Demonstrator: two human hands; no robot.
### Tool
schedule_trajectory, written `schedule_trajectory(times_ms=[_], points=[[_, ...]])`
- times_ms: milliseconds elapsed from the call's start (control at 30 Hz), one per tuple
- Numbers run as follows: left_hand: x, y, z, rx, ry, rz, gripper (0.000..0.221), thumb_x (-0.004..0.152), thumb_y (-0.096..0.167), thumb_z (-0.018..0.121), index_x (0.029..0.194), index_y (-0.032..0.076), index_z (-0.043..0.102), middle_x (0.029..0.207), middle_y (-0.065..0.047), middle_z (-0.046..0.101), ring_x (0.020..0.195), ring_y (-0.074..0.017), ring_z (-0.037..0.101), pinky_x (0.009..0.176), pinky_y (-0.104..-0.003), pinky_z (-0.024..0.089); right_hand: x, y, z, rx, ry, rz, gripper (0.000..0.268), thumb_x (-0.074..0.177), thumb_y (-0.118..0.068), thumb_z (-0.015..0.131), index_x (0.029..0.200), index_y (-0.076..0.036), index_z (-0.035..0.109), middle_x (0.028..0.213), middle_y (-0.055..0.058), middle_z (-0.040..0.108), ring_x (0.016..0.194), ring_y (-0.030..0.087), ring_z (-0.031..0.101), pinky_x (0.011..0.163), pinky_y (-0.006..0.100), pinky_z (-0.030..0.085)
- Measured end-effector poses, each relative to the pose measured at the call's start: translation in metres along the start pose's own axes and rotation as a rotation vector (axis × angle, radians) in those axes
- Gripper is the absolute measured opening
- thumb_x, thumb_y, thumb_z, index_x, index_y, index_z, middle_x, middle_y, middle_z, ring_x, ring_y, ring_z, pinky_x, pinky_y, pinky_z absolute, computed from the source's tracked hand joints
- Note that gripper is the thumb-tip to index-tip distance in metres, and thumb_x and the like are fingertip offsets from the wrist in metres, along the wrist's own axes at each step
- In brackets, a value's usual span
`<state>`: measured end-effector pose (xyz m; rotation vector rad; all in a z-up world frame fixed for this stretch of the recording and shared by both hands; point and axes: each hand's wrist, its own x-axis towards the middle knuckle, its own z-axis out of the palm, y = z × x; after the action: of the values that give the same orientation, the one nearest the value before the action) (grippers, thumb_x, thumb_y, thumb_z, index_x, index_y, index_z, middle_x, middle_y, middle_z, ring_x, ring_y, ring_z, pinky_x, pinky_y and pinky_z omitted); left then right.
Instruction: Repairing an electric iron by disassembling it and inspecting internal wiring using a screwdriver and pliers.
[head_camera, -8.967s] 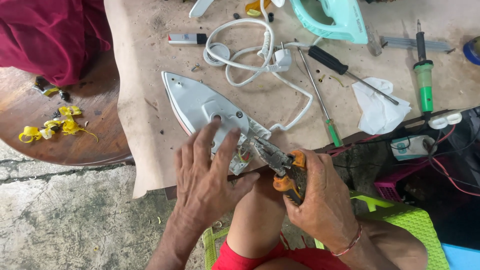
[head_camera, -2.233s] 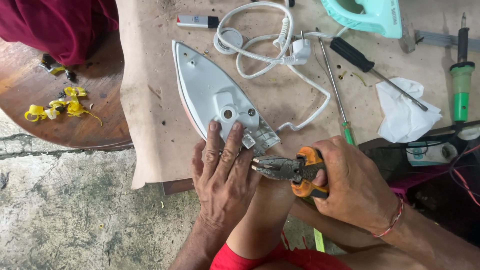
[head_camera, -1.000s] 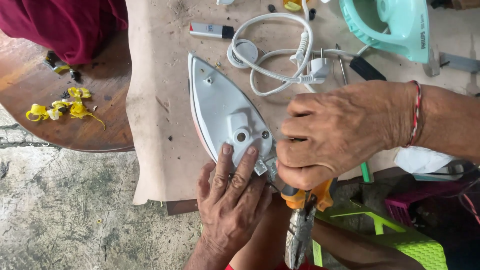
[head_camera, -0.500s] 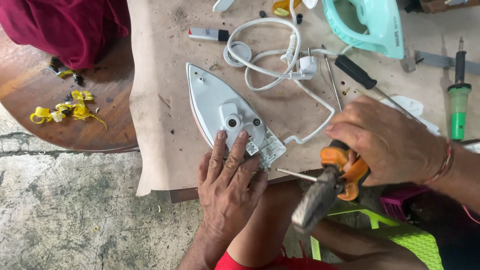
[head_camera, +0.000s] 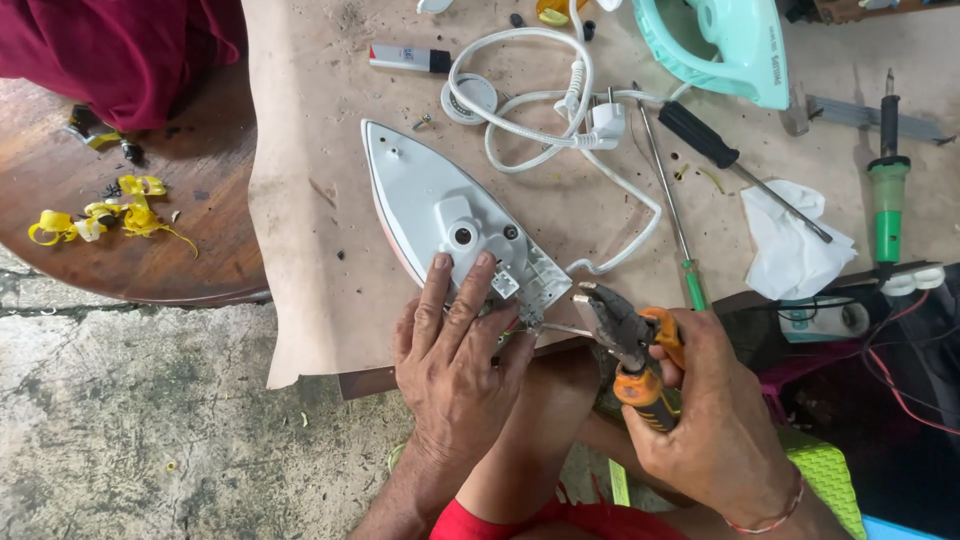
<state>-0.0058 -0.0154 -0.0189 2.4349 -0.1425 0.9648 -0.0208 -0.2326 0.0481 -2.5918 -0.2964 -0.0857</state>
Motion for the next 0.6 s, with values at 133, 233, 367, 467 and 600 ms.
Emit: schedule_trajectory(times_ms=[133, 233, 367, 467, 600], points=[[0.001, 0.001, 0.000, -0.013, 0.012, 0.007, 0.011, 0.094, 0.032, 0.078, 0.097, 0.023, 0.072, 0.142, -0.001, 0.063, 0.139, -0.0326, 0.056, 0.104, -0.045, 0.044, -0.002, -0.004, 0.004, 0.013, 0.007, 0.084, 0.062, 0.076, -0.012, 0.074, 0.134, -0.008, 0.054, 0.089, 0.003, 0.052, 0.074, 0.015, 0.063, 0.072, 0.032, 0.057], [0.003, 0.001, -0.001, -0.009, 0.021, 0.019, 0.011, 0.096, 0.030, 0.078, 0.096, 0.022, 0.071, 0.141, -0.001, 0.064, 0.138, -0.0328, 0.057, 0.105, -0.044, 0.044, -0.004, -0.004, 0.010, 0.042, 0.006, 0.120, 0.063, 0.075, -0.011, 0.073, 0.135, -0.008, 0.053, 0.083, 0.000, 0.051, 0.074, 0.015, 0.063, 0.071, 0.032, 0.057], [0.006, 0.003, -0.004, -0.002, 0.026, 0.025, 0.012, 0.098, 0.029, 0.076, 0.094, 0.021, 0.068, 0.139, -0.001, 0.065, 0.136, -0.0340, 0.059, 0.105, -0.042, 0.043, -0.007, -0.008, 0.014, 0.054, 0.041, 0.122, 0.060, 0.077, -0.009, 0.069, 0.134, -0.007, 0.053, 0.084, -0.001, 0.055, 0.080, 0.013, 0.069, 0.071, 0.030, 0.059], [0.007, 0.004, -0.003, 0.020, 0.035, 0.025, 0.011, 0.099, 0.028, 0.074, 0.093, 0.021, 0.068, 0.138, 0.000, 0.066, 0.134, -0.0344, 0.061, 0.104, -0.042, 0.043, -0.008, -0.008, 0.017, 0.041, 0.050, 0.088, 0.065, 0.074, -0.008, 0.071, 0.137, -0.005, 0.051, 0.087, 0.002, 0.056, 0.082, 0.012, 0.069, 0.077, 0.029, 0.060], [0.007, 0.004, -0.003, 0.016, 0.047, 0.033, 0.011, 0.098, 0.026, 0.074, 0.092, 0.019, 0.068, 0.138, -0.001, 0.067, 0.133, -0.0347, 0.061, 0.103, -0.043, 0.044, -0.010, -0.011, 0.019, 0.029, 0.014, 0.197, 0.068, 0.074, -0.011, 0.074, 0.138, -0.011, 0.050, 0.087, 0.001, 0.056, 0.079, 0.014, 0.070, 0.066, 0.034, 0.061]])
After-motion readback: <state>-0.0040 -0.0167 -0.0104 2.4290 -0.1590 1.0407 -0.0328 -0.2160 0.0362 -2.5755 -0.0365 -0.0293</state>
